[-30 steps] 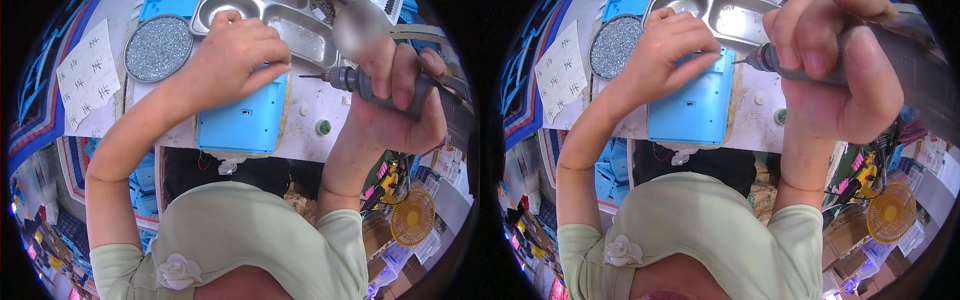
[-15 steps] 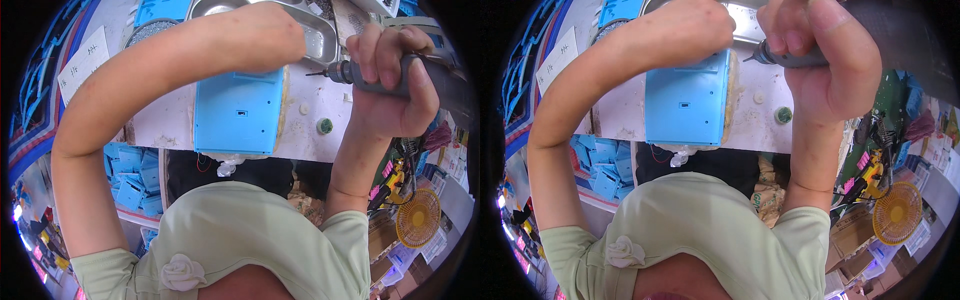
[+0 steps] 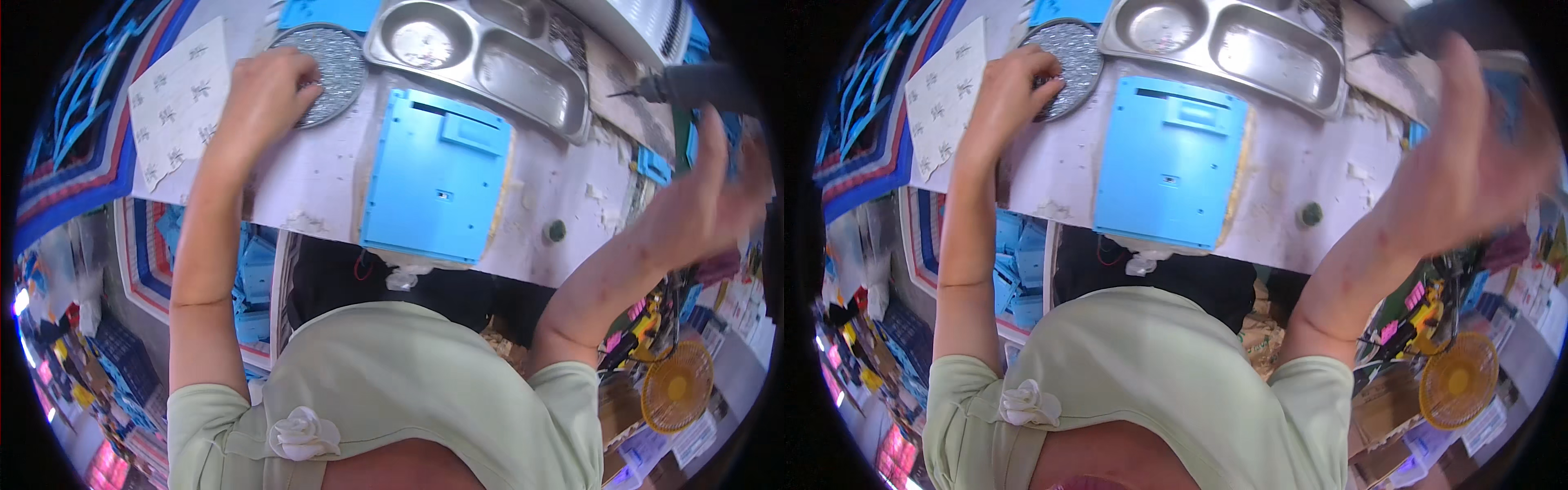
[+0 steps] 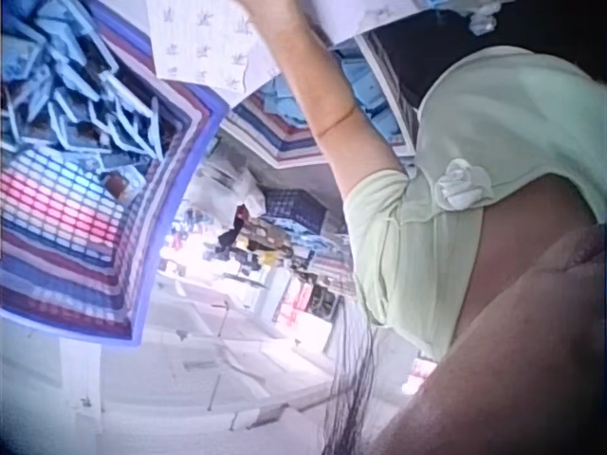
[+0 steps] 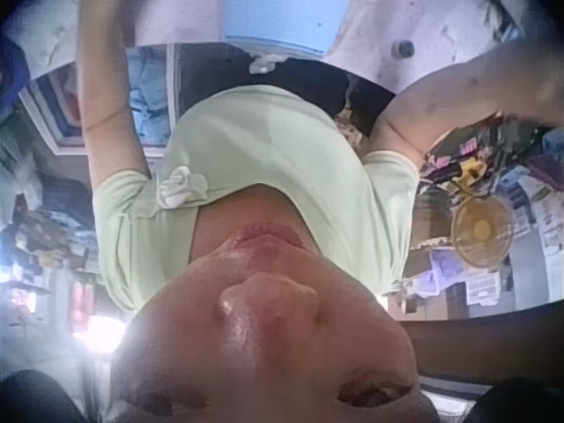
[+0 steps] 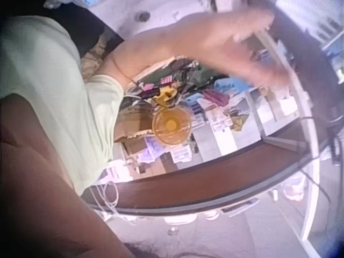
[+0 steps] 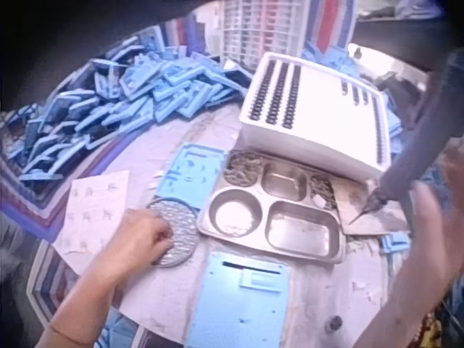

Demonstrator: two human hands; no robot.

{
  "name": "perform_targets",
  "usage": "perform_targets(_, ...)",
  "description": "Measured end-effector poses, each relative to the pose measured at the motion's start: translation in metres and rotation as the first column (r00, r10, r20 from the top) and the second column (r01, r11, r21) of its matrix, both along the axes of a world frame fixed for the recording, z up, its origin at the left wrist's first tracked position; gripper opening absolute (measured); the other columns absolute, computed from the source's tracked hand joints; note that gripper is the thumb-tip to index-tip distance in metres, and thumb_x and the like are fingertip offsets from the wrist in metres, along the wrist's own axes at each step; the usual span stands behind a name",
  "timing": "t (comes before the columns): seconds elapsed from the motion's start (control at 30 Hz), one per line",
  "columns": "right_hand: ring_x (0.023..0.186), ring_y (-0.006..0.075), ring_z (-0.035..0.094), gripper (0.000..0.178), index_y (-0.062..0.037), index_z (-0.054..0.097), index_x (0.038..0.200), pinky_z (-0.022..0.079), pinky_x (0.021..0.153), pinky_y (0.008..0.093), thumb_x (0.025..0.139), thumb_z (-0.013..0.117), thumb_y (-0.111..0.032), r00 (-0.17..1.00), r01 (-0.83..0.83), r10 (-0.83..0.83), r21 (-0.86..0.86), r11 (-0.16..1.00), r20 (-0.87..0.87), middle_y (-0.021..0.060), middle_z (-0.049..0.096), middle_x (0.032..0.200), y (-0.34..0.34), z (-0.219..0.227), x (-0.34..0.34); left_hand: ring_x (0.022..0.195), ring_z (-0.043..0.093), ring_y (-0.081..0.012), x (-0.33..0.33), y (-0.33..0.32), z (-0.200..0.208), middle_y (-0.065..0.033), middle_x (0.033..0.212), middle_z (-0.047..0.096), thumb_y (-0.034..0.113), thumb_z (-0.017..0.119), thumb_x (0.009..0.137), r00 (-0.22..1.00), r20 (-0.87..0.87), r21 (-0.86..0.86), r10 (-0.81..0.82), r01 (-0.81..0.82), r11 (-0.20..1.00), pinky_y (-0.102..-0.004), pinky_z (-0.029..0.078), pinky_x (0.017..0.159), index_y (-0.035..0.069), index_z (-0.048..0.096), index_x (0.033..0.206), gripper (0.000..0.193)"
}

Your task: Assembling and soldering components of a blue plastic electronic device.

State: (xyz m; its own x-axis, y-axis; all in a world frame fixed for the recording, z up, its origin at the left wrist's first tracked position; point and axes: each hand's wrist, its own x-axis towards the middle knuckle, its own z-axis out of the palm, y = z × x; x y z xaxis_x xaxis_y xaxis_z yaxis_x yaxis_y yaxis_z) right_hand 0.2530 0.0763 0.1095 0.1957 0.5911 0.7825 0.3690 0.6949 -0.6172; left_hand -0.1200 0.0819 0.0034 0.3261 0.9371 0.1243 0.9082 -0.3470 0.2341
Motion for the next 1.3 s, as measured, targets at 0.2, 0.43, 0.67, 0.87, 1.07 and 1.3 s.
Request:
perform_targets(0.2,0.1,0.0225,0.066,0.032,0.0062,0.06,0.119,0.052,0.091,0.0361,0.089,0.071,0.001,0.891,0.34,-0.415,0.331,0.88,0.186,0.0127,0.068,0.107,0.042,0.003,-0.024,0.093,0.066,-0.0272,-0.008,-0.01,-0.009,-0.0038,0.089,0.072,0.021,0.072,0.087,0.982,0.187,0.159,0.006,-0.036,0.987,-0.044,0.046,0.084,0.01,0.078,0.09,0.012)
perform_targets(0.43,0.103,0.0268,0.068,0.05,0.0062,0.05,0.14,0.053,0.094,0.0347,0.097,0.066,-0.015,0.91,-0.414,0.357,-0.462,0.784,-0.21,0.017,0.071,0.109,0.155,0.012,0.034,0.081,0.066,-0.0268,-0.003,-0.011,-0.008,-0.0069,0.087,0.071,0.014,0.075,0.086,0.922,0.381,0.262,-0.065,-0.04,0.964,-0.0381,0.049,0.074,0.005,0.074,0.085,0.009)
perform_targets(0.67,0.096,0.0189,0.061,0.05,-0.0048,0.046,0.147,0.049,0.09,0.0433,0.099,0.058,-0.015,0.485,-0.833,0.832,-0.432,0.345,-0.27,0.0042,0.064,0.102,0.06,0.025,-0.032,0.077,0.062,-0.0239,0.054,-0.07,0.027,-0.0042,0.083,0.068,0.01,0.085,0.074,0.805,0.485,0.337,-0.342,0.188,0.922,-0.0359,0.045,0.076,0.008,0.071,0.087,0.018)
perform_targets(0.87,0.07,0.007,0.05,0.041,-0.0215,0.05,0.138,0.043,0.075,0.0294,0.101,0.063,-0.032,0.283,-0.956,0.872,-0.196,0.221,-0.4,-0.0092,0.056,0.078,-0.036,0.012,-0.055,0.074,0.058,-0.0213,0.093,-0.094,0.028,-0.002,0.084,0.065,0.01,0.086,0.072,0.676,0.618,0.319,-0.402,0.251,0.914,-0.0365,0.042,0.077,0.01,0.072,0.09,0.023)
perform_targets(1.07,0.055,0.006,0.052,0.034,-0.0211,0.054,0.126,0.045,0.062,0.026,0.099,0.069,-0.035,0.406,-0.913,0.813,-0.214,0.346,-0.418,-0.0098,0.058,0.066,-0.071,0.015,-0.054,0.074,0.058,-0.0207,0.107,-0.099,0.023,-0.0006,0.084,0.062,0.014,0.084,0.074,0.633,0.639,0.335,-0.437,0.282,0.899,-0.0368,0.041,0.077,0.012,0.069,0.091,0.022)
perform_targets(1.3,0.054,0.0061,0.052,0.033,-0.0205,0.054,0.124,0.047,0.063,0.0269,0.099,0.069,-0.035,0.425,-0.905,0.8,-0.225,0.362,-0.423,-0.0092,0.058,0.066,-0.077,0.014,-0.052,0.072,0.058,-0.0212,0.111,-0.102,0.019,-0.0019,0.083,0.065,0.013,0.084,0.074,0.603,0.674,0.326,-0.428,0.277,0.904,-0.0372,0.042,0.078,0.011,0.071,0.092,0.023)
